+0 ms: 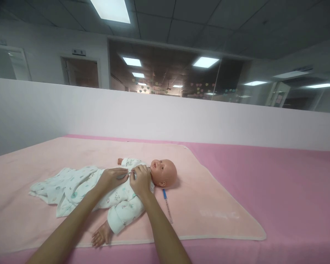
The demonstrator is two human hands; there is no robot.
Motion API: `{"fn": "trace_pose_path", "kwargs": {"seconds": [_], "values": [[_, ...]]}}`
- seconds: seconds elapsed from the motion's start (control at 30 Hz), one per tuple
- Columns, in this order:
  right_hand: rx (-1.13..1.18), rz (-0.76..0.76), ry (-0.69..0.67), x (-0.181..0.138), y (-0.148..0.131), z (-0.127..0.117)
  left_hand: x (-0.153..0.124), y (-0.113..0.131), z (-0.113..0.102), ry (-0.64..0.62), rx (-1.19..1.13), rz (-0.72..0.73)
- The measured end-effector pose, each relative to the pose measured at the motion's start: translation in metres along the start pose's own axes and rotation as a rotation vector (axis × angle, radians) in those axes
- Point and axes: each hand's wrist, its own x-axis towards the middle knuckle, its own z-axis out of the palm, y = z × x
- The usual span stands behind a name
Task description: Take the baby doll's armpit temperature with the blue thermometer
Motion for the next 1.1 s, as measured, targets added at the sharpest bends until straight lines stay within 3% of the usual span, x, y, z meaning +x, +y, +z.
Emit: {"fn": "trace_pose_path", "kwargs": {"seconds": [0.8,0.93,1.1], "values": [[0.005,-0.068,-0.027,-0.001,-0.004,-0.006,0.005,0.008,-0.008,-0.124,-0.009,-0.091],[0.011,-0.048,-0.005,0.000,-0.003,-0.005,0.006,0.009,-0.010,-0.126,-0.125,-0.160],[0.027,-0.019,0.009,0.000,-0.003,-0.006,0.007,0.010,-0.026,-0.181,-0.429,-0.318]]}}
